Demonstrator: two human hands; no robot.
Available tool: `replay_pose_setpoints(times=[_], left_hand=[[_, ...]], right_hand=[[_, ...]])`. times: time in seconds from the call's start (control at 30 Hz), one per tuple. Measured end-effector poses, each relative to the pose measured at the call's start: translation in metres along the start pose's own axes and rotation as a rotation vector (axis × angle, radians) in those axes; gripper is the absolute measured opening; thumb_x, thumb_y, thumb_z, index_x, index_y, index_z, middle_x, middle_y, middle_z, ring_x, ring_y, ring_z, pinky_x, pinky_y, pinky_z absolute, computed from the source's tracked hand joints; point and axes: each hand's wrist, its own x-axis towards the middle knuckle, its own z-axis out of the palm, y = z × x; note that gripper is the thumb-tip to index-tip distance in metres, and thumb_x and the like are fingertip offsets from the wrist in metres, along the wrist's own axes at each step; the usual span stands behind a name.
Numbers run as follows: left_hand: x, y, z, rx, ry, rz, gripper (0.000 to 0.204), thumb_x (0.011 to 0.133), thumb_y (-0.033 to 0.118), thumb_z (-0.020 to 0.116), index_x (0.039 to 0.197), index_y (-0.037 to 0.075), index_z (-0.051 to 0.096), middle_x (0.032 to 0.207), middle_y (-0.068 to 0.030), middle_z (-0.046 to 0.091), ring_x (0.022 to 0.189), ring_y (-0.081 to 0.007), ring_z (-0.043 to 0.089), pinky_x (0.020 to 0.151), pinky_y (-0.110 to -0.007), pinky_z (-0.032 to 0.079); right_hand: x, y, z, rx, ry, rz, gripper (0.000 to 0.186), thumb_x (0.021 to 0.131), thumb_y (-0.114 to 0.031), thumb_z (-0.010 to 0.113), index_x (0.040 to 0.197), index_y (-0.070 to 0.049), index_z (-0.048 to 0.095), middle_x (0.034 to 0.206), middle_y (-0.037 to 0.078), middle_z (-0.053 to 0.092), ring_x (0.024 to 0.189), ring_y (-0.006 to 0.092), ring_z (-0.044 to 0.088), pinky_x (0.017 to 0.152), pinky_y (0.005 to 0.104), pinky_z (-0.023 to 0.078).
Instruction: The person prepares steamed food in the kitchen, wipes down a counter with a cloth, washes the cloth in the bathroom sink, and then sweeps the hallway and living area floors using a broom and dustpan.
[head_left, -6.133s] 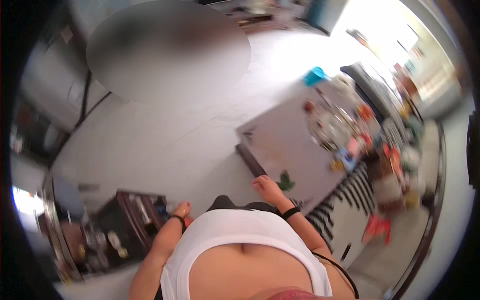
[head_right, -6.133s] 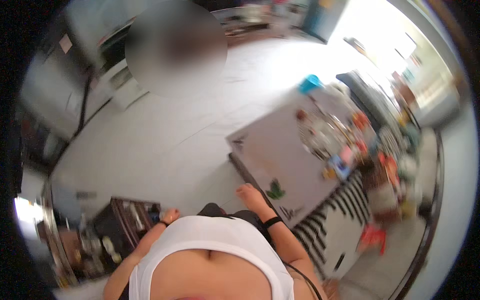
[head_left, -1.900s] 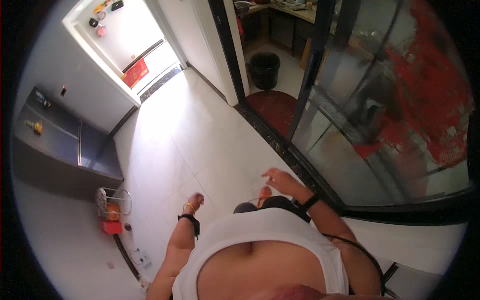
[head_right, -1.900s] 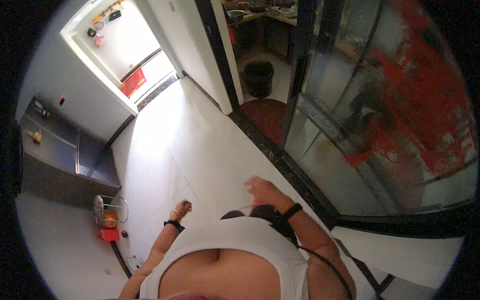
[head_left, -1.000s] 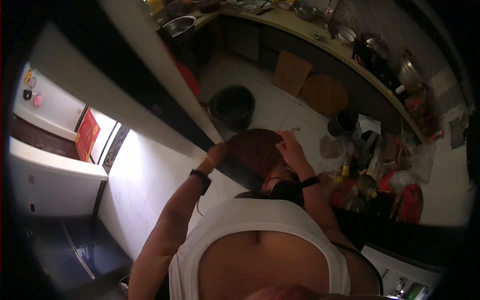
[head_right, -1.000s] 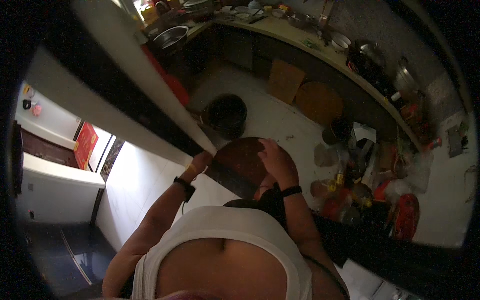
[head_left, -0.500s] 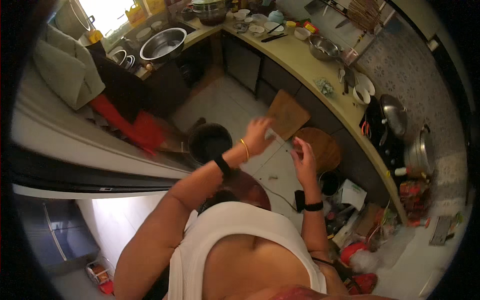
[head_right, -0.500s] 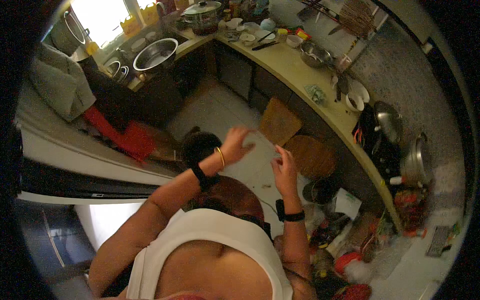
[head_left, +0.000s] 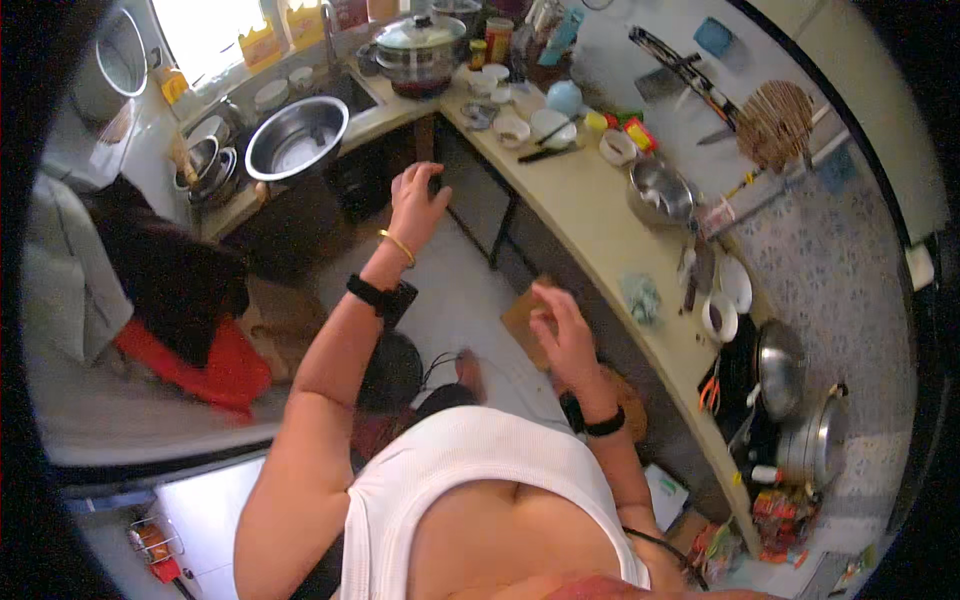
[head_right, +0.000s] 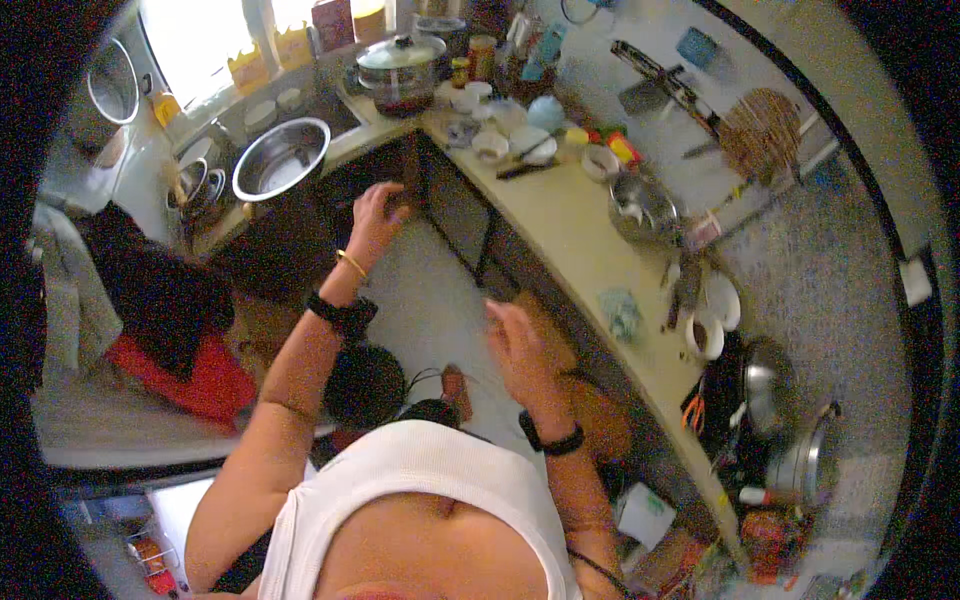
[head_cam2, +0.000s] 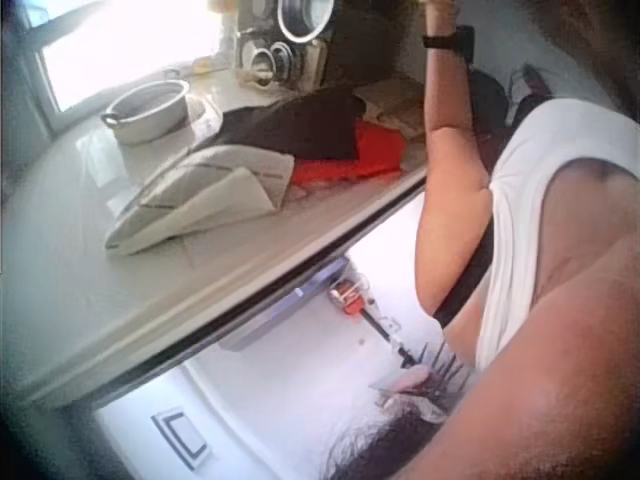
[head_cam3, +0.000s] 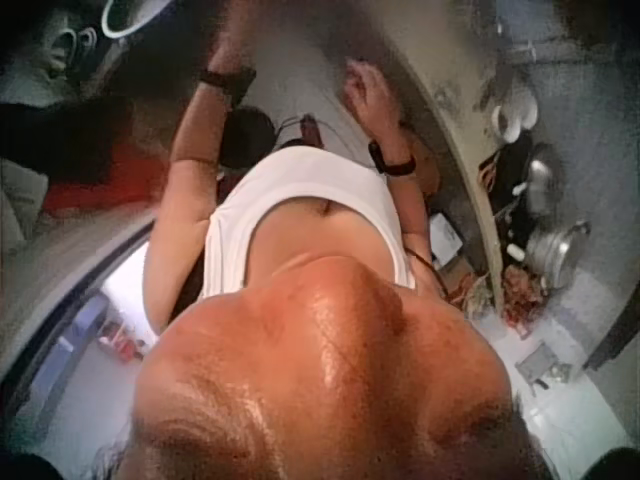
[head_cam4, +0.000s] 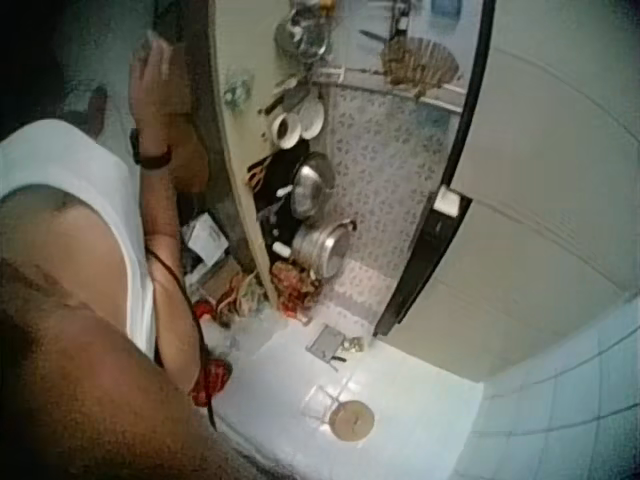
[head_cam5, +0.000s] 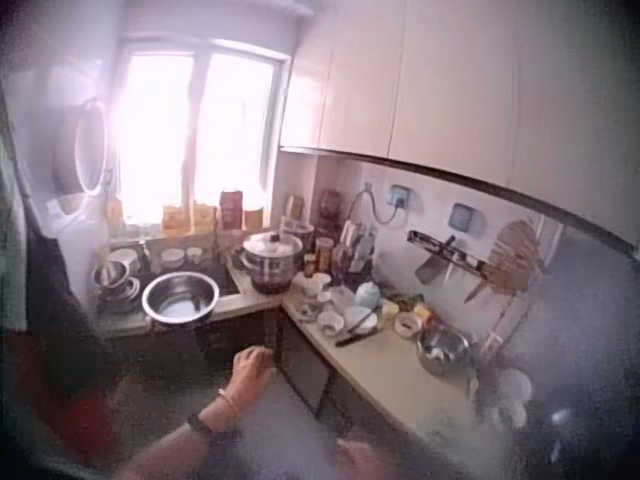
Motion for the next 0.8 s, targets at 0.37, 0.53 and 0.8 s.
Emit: replay_pose_setpoints(times=[0.37,0.53,0.8], left_hand=[[0.168,-0.089,0.055,0.243,0.136,-0.198,0.053,0.071,0.026,0.061,0.116,0.006,0.042,0.116,-0.0175,0.044,0.107,-0.0339,0.039,0.092,-0.04,0.03],[0.236,-0.134,0.067,0.35,0.134,-0.223,0.056,0.071,0.03,0.06,0.119,0.007,0.04,0.121,-0.0179,0.04,0.11,-0.0332,0.038,0.093,-0.04,0.03],[0.358,-0.227,0.101,0.498,0.007,-0.341,0.065,0.071,0.037,0.06,0.123,0.006,0.035,0.126,-0.022,0.032,0.117,-0.0344,0.031,0.096,-0.039,0.027]], right_hand=[[0.182,0.048,0.009,0.129,-0.183,0.036,0.041,0.077,0.001,0.052,0.116,-0.006,0.042,0.107,0.011,0.046,0.082,0.0177,0.055,0.074,0.0276,0.044],[0.265,0.076,0.037,0.189,-0.25,-0.092,0.042,0.076,0.001,0.053,0.116,-0.005,0.041,0.107,0.011,0.046,0.082,0.0179,0.055,0.073,0.0274,0.044],[0.397,0.13,0.084,0.314,-0.392,-0.146,0.041,0.076,-0.003,0.051,0.116,-0.007,0.041,0.106,0.014,0.045,0.078,0.0235,0.055,0.074,0.0327,0.044]])
